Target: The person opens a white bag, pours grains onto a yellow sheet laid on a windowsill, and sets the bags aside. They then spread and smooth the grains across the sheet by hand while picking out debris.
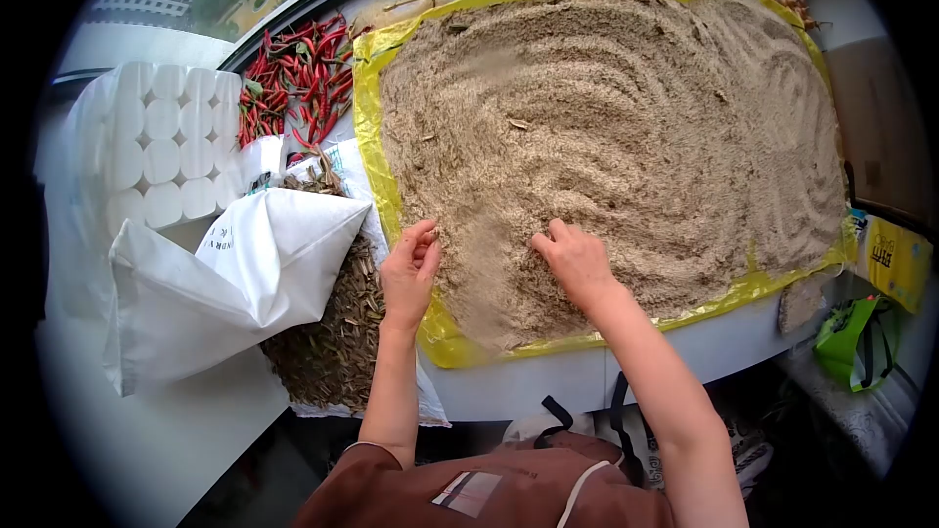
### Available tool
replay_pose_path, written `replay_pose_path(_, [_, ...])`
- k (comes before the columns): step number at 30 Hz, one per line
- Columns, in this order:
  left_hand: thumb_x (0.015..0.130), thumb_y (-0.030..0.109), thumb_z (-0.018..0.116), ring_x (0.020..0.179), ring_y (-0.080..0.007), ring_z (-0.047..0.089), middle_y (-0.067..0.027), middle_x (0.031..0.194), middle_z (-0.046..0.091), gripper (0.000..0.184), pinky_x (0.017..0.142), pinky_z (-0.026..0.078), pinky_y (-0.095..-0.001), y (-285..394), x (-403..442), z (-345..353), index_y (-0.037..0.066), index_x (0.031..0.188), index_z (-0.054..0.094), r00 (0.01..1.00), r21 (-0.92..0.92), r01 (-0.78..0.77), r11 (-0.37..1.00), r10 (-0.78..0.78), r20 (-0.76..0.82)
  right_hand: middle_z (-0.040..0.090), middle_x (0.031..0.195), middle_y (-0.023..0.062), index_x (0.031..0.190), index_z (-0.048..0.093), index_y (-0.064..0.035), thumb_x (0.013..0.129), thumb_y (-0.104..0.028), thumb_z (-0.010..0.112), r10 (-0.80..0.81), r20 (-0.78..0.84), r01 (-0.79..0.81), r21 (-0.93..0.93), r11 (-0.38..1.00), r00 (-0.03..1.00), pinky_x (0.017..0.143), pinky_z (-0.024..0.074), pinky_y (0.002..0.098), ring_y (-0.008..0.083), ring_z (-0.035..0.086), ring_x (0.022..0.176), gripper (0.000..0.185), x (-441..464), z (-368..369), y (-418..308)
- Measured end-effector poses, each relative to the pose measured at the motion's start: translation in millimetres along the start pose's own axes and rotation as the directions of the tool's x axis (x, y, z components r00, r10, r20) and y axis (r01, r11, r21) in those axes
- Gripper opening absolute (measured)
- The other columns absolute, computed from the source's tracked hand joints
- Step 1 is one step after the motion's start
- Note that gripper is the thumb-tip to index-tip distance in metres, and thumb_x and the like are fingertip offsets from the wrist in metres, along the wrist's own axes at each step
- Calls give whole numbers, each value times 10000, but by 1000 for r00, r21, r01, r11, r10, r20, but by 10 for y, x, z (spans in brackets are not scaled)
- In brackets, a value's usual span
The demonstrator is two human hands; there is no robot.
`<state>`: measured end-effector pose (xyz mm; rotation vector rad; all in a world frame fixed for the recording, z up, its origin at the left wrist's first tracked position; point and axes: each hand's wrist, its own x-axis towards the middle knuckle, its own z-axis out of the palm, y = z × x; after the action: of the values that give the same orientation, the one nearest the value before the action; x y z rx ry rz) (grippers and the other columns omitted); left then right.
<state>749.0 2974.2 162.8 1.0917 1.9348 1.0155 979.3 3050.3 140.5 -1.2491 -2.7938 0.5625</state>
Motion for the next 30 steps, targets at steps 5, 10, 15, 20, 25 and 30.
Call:
replay_pose_path(5, [804,48,614,728,-240,598,-88,857,583,175,652,500,-325,29,316,438,94,972,607,940,331,-316,889,341,-16,508,765,15,877,595,-173,749,-142,656,36,-61,-31,76,997,998,534,467,312,174,568,676,145,-24,-63,59])
replay_pose_path(10, [774,110,652,738,-264,609,-54,850,610,125,670,506,-341,16,416,623,105,896,626,957,486,-263,834,288,26,550,668,-8,855,648,-147,797,-212,688,360,1,-284,615,736,933,496,388,257,115,477,537,96,37,-266,99])
replay_pose_path(15, [815,53,616,708,-169,626,-47,866,624,138,640,508,-265,296,402,326,73,945,657,990,114,-95,989,105,-92,492,677,-52,852,586,-93,893,-228,602,371,561,-488,827,-278,740,489,310,170,45,431,570,142,172,-388,226])
replay_pose_path(20, [807,56,648,676,-120,594,-57,819,600,185,607,492,-254,-257,738,8,29,990,653,965,199,-28,980,78,-251,541,713,-16,939,539,-74,937,-227,504,398,549,-474,836,-278,735,499,374,180,52,482,610,157,496,-487,241])
replay_pose_path(25, [779,91,675,661,-174,582,-78,770,583,180,616,479,-301,-89,922,36,25,944,645,966,422,-9,907,116,-229,583,789,50,1019,534,-122,911,-183,519,461,129,-457,511,727,878,602,466,354,208,569,656,125,1124,-419,248])
replay_pose_path(30, [766,64,648,692,-214,600,-93,772,601,151,651,485,-316,-30,844,12,31,912,624,997,267,-5,964,27,-78,593,799,80,991,534,-119,866,-185,584,296,-154,-247,276,929,943,636,460,390,282,583,713,150,1451,-109,361])
